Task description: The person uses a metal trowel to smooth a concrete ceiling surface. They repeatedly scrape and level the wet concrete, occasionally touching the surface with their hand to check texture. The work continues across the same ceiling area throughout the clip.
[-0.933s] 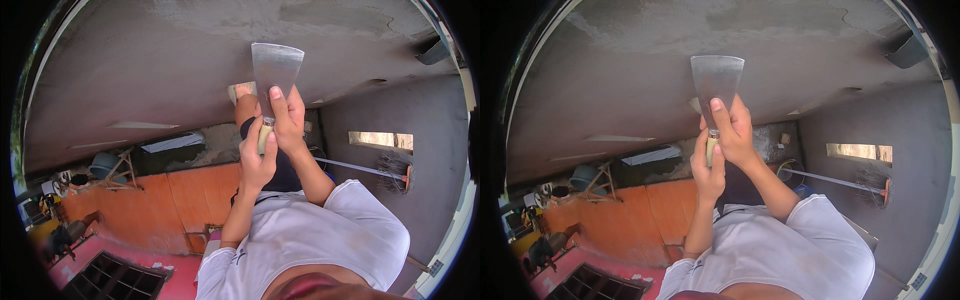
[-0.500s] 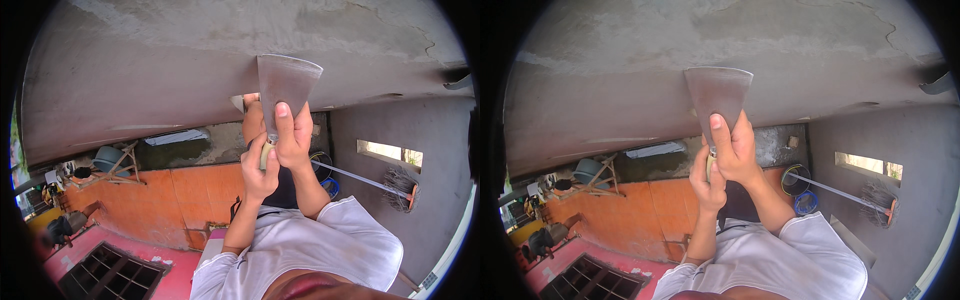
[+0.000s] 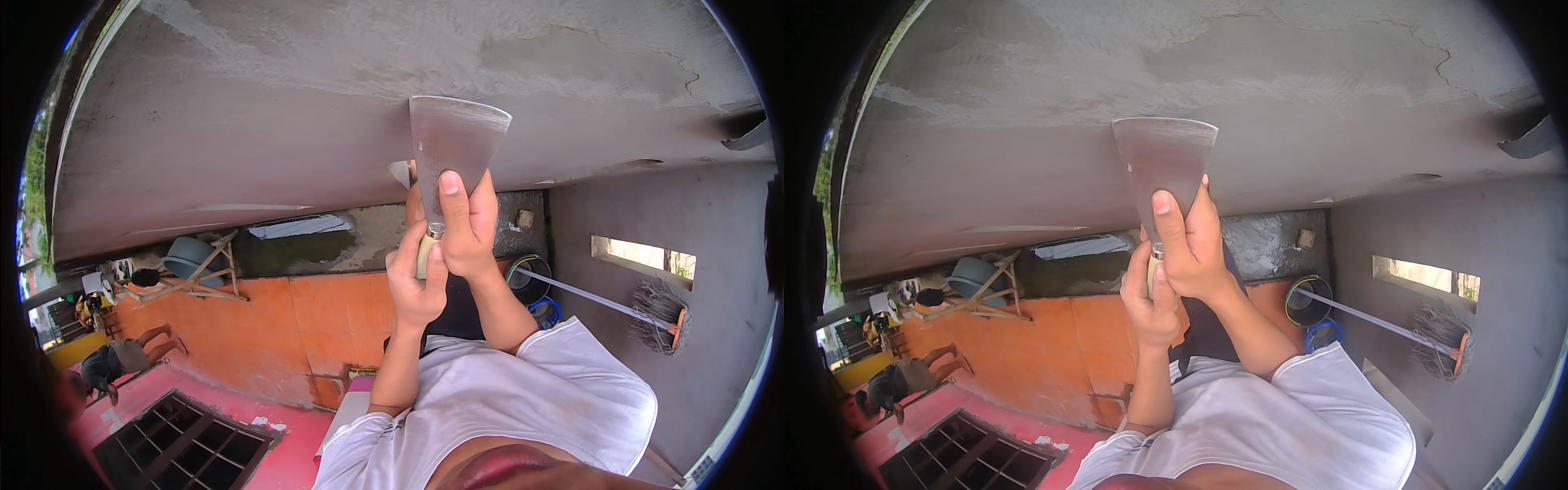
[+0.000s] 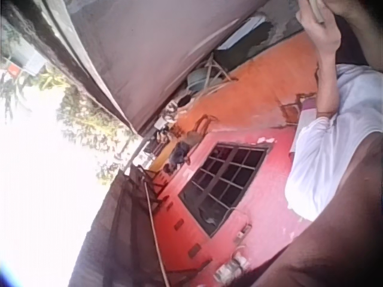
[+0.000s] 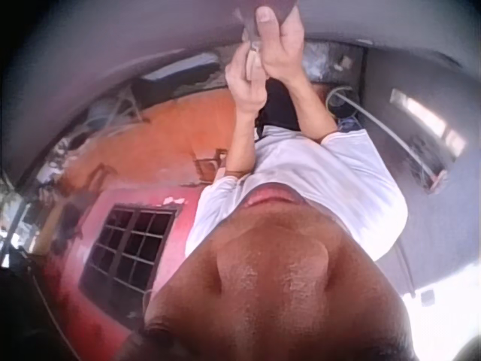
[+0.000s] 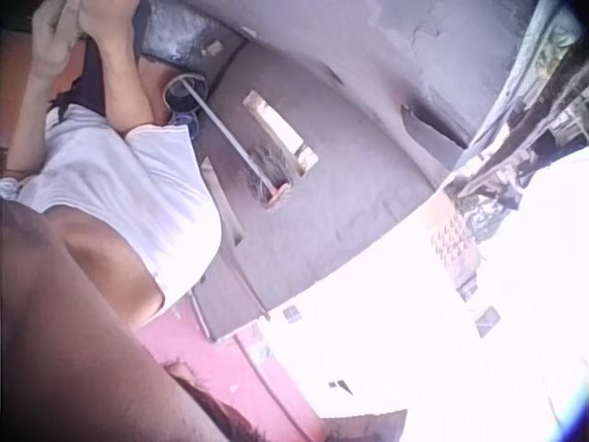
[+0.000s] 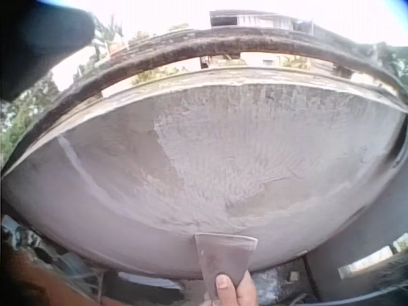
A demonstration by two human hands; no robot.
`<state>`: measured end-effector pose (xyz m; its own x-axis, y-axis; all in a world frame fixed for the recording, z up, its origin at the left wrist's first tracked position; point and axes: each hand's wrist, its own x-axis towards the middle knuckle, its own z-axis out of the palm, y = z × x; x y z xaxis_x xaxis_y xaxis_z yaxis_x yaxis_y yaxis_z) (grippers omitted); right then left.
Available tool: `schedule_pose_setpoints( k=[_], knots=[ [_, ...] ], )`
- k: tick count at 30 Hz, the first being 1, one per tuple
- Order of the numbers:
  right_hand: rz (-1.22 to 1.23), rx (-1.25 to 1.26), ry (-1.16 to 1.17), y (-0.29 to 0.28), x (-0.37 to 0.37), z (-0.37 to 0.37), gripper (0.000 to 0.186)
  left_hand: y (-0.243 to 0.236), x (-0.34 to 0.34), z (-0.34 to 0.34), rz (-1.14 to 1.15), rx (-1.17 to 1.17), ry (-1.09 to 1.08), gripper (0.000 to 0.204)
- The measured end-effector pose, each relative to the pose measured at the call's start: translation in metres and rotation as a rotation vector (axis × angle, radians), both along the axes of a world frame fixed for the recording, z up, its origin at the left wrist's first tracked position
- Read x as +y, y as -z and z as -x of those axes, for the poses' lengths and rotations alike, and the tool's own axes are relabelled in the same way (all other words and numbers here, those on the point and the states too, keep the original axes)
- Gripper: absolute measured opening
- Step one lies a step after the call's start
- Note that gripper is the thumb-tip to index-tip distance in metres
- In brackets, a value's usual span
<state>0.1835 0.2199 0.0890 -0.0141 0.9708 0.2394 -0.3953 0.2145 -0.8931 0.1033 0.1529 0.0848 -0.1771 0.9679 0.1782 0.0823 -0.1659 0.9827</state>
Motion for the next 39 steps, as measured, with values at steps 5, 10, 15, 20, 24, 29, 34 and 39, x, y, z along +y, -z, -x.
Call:
schedule_pose_setpoints(
  k=[5, 10, 15, 20, 24, 29, 34, 39],
  knots=[
    [0.025, 0.141, 0.013, -0.015, 0.0, 0.004, 0.023, -0.009, -0.001, -0.004, -0.091, 0.081, -0.029, 0.036],
    [-0.09, 0.218, 0.017, -0.066, 0.007, 0.009, 0.025, -0.056, 0.01, -0.002, -0.196, 0.16, -0.067, 0.041],
    [-0.061, 0.248, 0.07, -0.069, 0.002, 0.013, 0.024, -0.072, -0.002, 0.009, -0.04, 0.027, 0.065, 0.036],
    [0.028, 0.177, -0.001, -0.081, -0.001, 0.008, 0.025, -0.088, -0.01, 0.012, 0.022, -0.031, 0.067, 0.033],
    [0.08, 0.101, 0.119, -0.081, 0.003, 0.009, 0.026, -0.07, 0.0, 0.01, -0.067, 0.046, 0.071, 0.033],
    [0.051, 0.042, 0.103, -0.067, 0.005, 0.007, 0.024, -0.046, 0.003, 0.009, -0.105, 0.02, 0.072, 0.033],
    [0.021, 0.082, 0.126, -0.084, 0.009, 0.013, 0.024, -0.063, 0.009, 0.015, -0.114, 0.022, 0.085, 0.033],
    [0.035, 0.09, 0.127, -0.087, 0.006, 0.014, 0.024, -0.075, 0.004, 0.018, -0.069, 0.003, 0.101, 0.033]
  ],
)
